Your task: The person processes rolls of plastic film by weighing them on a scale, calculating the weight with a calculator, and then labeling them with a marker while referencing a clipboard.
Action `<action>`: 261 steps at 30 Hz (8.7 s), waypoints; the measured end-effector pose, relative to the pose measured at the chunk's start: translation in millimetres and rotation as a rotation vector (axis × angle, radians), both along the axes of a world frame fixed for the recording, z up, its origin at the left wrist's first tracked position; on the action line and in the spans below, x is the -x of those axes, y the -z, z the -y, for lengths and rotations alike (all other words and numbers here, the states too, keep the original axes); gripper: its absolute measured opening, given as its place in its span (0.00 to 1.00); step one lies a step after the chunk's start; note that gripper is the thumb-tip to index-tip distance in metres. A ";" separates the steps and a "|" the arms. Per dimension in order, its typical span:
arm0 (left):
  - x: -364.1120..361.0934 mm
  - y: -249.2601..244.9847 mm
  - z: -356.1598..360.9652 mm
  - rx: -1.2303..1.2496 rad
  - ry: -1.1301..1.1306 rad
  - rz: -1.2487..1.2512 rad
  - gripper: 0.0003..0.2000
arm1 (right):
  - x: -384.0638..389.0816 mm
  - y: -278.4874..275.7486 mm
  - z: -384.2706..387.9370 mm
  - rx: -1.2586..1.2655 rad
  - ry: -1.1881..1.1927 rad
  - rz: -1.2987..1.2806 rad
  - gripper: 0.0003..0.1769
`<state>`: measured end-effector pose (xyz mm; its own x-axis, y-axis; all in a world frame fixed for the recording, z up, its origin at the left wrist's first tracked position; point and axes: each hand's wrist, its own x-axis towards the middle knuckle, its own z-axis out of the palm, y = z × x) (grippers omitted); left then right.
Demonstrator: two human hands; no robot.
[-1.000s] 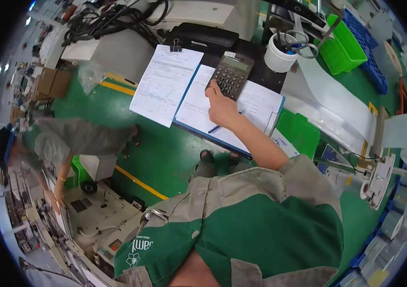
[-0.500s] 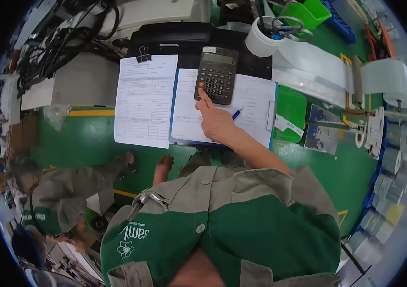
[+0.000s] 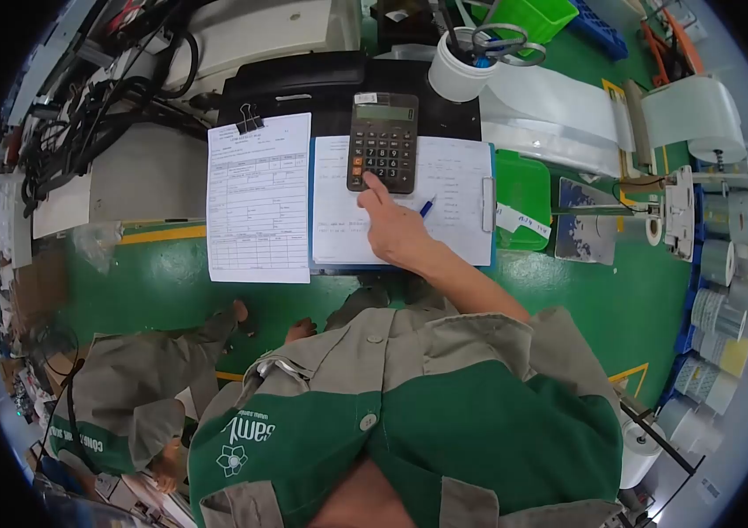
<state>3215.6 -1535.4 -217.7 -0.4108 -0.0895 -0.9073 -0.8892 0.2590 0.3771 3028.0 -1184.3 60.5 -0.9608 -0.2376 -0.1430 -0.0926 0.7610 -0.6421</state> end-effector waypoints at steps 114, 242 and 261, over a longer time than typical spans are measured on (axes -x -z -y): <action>14.7 -20.5 -43.7 -0.075 -0.084 -0.086 0.13 | -3.1 -5.1 -30.4 -0.052 -0.064 0.045 0.27; -55.7 -237.8 -563.7 -0.829 1.363 -0.595 0.13 | -414.0 -31.2 -353.6 0.693 1.372 -0.296 0.11; -188.1 -189.3 -915.4 -0.874 1.250 0.172 0.21 | -585.9 -10.1 -793.0 0.982 1.877 -1.010 0.06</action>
<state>3403.7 -620.0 -28.4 0.2964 0.7917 -0.5341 -0.3256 0.6095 0.7228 3613.9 -391.4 70.6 0.1984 0.9753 -0.0970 -0.3242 -0.0281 -0.9456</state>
